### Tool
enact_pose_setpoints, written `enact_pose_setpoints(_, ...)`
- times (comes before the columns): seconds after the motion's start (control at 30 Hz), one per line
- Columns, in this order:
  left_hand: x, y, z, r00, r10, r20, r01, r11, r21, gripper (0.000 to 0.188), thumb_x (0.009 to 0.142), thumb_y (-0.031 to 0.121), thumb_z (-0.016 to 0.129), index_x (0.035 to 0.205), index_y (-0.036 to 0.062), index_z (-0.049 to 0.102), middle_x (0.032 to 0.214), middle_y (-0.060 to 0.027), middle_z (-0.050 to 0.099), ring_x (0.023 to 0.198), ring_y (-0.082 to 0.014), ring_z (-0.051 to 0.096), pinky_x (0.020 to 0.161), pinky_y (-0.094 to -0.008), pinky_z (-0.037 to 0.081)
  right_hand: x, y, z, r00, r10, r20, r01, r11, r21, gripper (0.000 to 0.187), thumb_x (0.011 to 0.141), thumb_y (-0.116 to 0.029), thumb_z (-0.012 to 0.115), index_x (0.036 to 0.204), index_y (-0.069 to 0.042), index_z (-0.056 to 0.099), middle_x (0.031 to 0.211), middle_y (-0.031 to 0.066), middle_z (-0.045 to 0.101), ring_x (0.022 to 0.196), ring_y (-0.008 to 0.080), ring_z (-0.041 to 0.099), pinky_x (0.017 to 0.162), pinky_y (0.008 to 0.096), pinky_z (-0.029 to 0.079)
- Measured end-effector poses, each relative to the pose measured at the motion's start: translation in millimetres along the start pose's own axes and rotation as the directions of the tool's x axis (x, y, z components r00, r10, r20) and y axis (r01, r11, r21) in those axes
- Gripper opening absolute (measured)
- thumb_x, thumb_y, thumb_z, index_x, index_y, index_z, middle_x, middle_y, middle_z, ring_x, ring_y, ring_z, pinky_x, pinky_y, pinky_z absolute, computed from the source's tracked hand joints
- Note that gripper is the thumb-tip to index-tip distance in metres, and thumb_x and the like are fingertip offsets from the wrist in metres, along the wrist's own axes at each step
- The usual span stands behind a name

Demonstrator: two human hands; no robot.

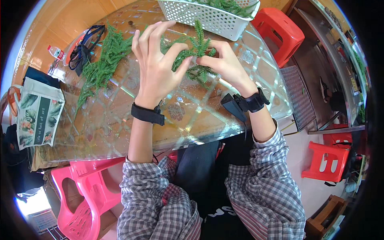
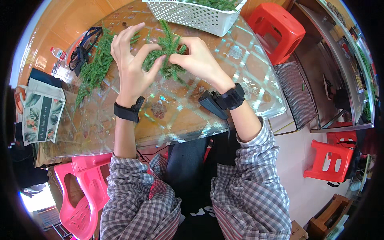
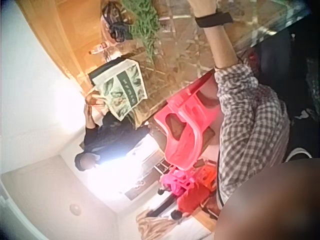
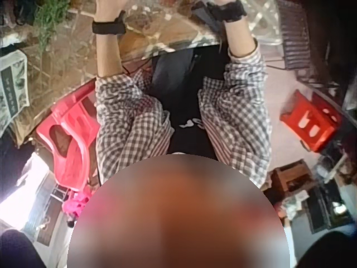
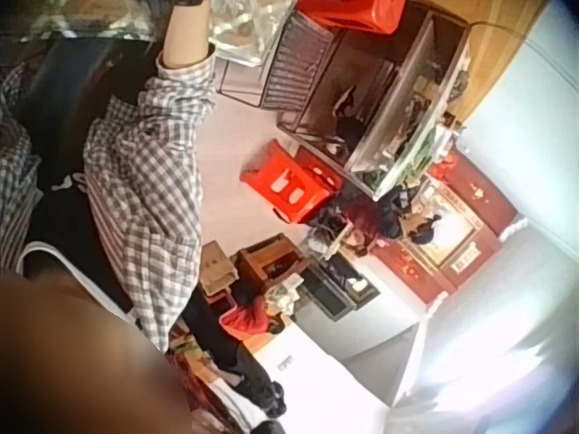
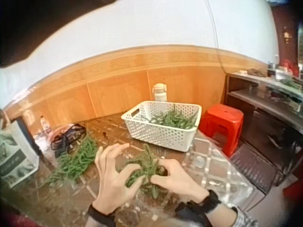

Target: Sorting through a bunch of green herbs on a table, picking off specific leaves or segments.

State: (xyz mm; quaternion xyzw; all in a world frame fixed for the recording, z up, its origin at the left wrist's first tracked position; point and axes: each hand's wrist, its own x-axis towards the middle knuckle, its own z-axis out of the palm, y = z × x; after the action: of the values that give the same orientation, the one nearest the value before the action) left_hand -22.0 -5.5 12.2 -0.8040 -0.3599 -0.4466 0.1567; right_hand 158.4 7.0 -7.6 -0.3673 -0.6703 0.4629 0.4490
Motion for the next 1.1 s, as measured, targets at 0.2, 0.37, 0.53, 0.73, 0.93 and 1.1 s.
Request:
enact_pose_setpoints(0.2,-4,-1,4,1.000,0.000,0.015,-0.001,0.997,0.075,0.015,0.065,0.017,0.072,0.073,0.0085,0.063,0.122,-0.0051,0.047,0.118,-0.0280,0.037,0.102,-0.0504,0.018,-2,-12,6,0.973,-0.104,-0.205,0.050,0.967,-0.251,0.027,0.074,-0.004,0.064,0.101,-0.004,0.060,0.085,-0.0004,0.058,0.074,0.0053,0.053,0.062,0.0209,0.044)
enact_pose_setpoints(0.37,-6,-2,8,0.998,-0.056,0.008,0.055,0.998,0.032,0.014,0.068,0.016,0.070,0.071,0.0044,0.063,0.122,-0.0060,0.048,0.118,-0.0283,0.036,0.101,-0.0487,0.019,-1,-15,5,0.893,-0.398,-0.211,0.288,0.865,-0.411,0.035,0.072,-0.002,0.064,0.106,-0.009,0.060,0.088,0.0030,0.057,0.074,0.0107,0.056,0.063,0.0227,0.046)
enact_pose_setpoints(0.53,-8,-4,10,0.988,-0.152,0.008,0.152,0.984,-0.098,0.014,0.069,0.015,0.068,0.072,0.0017,0.064,0.122,-0.0069,0.047,0.118,-0.0284,0.035,0.100,-0.0449,0.022,-1,-20,4,0.796,-0.597,-0.102,0.432,0.678,-0.595,0.038,0.071,-0.002,0.065,0.108,-0.011,0.061,0.094,0.0060,0.056,0.076,0.0153,0.059,0.064,0.0255,0.049)
enact_pose_setpoints(0.73,-10,-3,13,0.981,-0.191,0.019,0.191,0.971,-0.142,0.014,0.070,0.015,0.068,0.072,0.0011,0.064,0.123,-0.0078,0.047,0.119,-0.0284,0.034,0.098,-0.0422,0.023,-2,-15,1,0.826,-0.563,0.007,0.409,0.591,-0.695,0.032,0.072,-0.002,0.065,0.103,-0.012,0.065,0.099,0.0064,0.055,0.077,0.0171,0.061,0.064,0.0253,0.050)
enact_pose_setpoints(0.93,-7,-2,14,0.991,-0.122,-0.050,0.122,0.993,-0.001,0.013,0.069,0.013,0.070,0.074,0.0036,0.063,0.119,-0.0074,0.048,0.117,-0.0281,0.037,0.100,-0.0466,0.023,2,-4,1,0.837,-0.540,-0.086,0.385,0.694,-0.608,0.027,0.073,-0.004,0.066,0.099,-0.011,0.068,0.098,0.0053,0.056,0.072,0.0135,0.061,0.062,0.0249,0.050)
enact_pose_setpoints(1.1,-6,-1,11,0.997,-0.038,-0.062,0.048,0.986,0.161,0.014,0.067,0.012,0.072,0.079,0.0073,0.065,0.117,-0.0062,0.050,0.114,-0.0267,0.041,0.099,-0.0451,0.027,3,-3,4,0.849,-0.507,-0.151,0.342,0.744,-0.574,0.027,0.074,-0.008,0.067,0.101,-0.011,0.068,0.093,0.0047,0.058,0.070,0.0098,0.059,0.059,0.0242,0.048)
